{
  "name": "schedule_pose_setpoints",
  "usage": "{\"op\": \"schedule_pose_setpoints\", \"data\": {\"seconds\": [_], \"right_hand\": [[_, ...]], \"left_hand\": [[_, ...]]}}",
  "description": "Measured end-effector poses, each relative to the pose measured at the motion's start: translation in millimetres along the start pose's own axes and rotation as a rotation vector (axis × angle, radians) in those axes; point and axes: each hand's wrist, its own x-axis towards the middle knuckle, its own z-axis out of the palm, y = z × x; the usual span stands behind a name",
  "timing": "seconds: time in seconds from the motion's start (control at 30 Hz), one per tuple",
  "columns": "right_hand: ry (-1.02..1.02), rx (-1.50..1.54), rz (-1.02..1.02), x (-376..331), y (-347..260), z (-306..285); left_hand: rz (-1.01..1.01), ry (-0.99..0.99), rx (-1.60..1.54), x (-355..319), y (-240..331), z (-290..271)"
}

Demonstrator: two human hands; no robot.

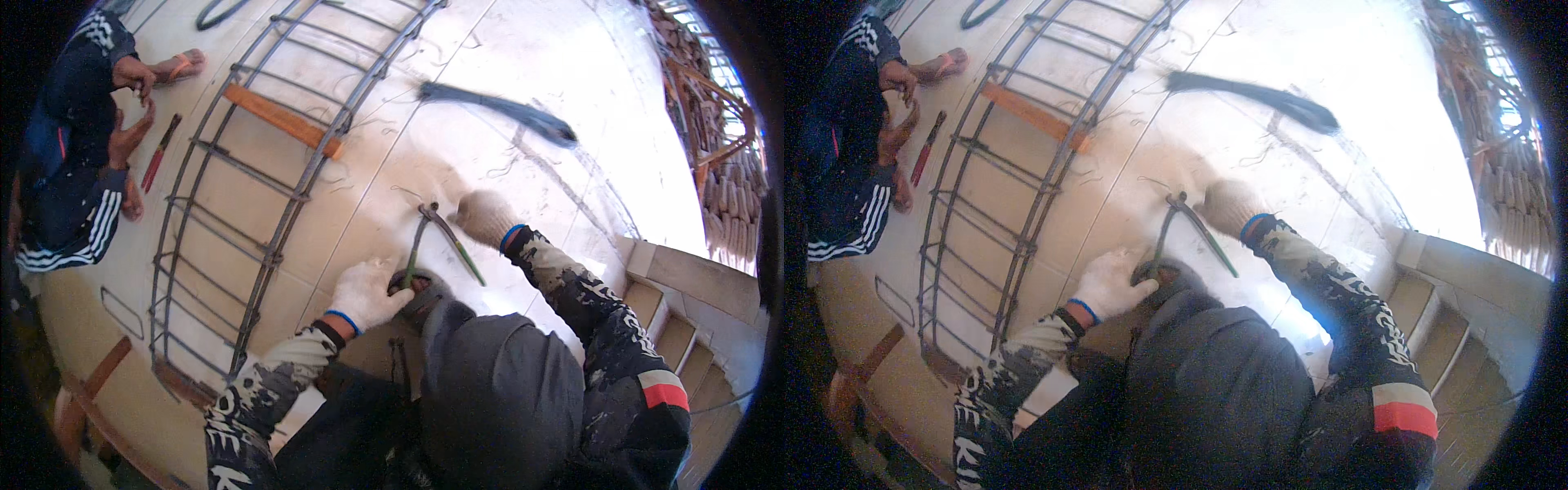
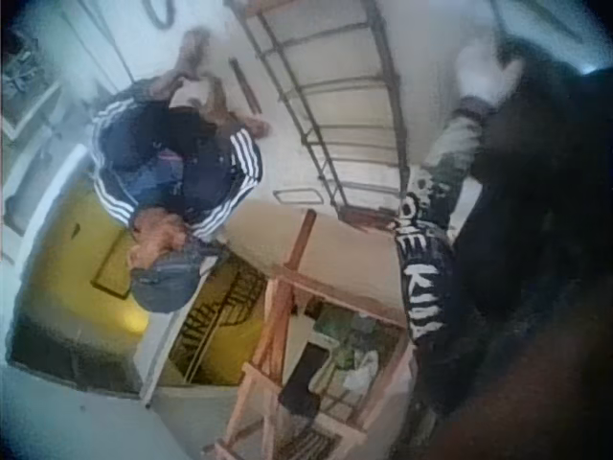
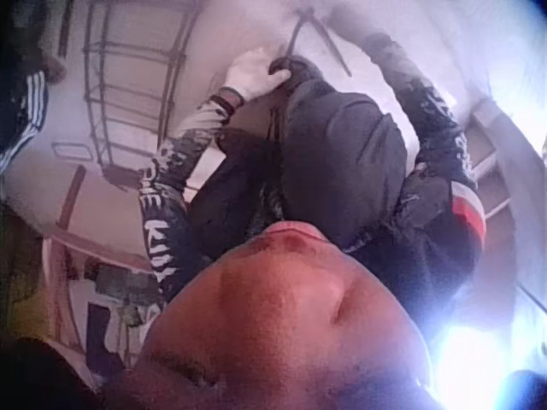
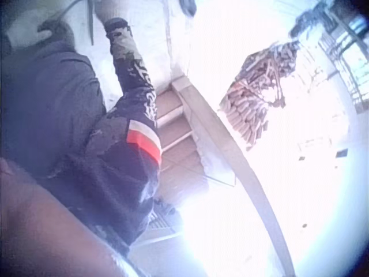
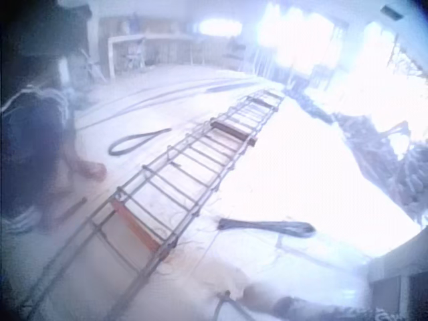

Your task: The person sits on the floor and uses pliers to twist and secure wire ties around a metal frame structure. They repeatedly pick up wire ties, wrap them around frame intersections, and tighten them with pliers. A second person works nearby on the same frame.

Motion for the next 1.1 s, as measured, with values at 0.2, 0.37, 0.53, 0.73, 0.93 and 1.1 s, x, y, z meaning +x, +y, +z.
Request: {"op": "schedule_pose_setpoints", "data": {"seconds": [0.2,0.37,0.53,0.73,0.93,1.1], "right_hand": [[0.977,-0.018,0.172,66,101,-65],[0.494,-0.099,0.449,69,182,-75],[0.497,-0.198,0.254,38,236,-32],[0.453,0.057,0.223,-40,213,30],[0.373,-0.194,0.232,-86,247,22],[0.27,-0.29,0.182,-92,249,35]], "left_hand": [[-0.091,0.016,-0.182,-7,-5,-15],[-0.249,0.033,-0.181,-43,-16,-29],[-0.293,-0.023,-0.303,-62,-19,-1],[-0.235,-0.065,-0.304,-51,-11,-7],[-0.28,-0.002,-0.162,-38,-8,-27],[-0.424,0.629,0.457,-30,-31,-50]]}}
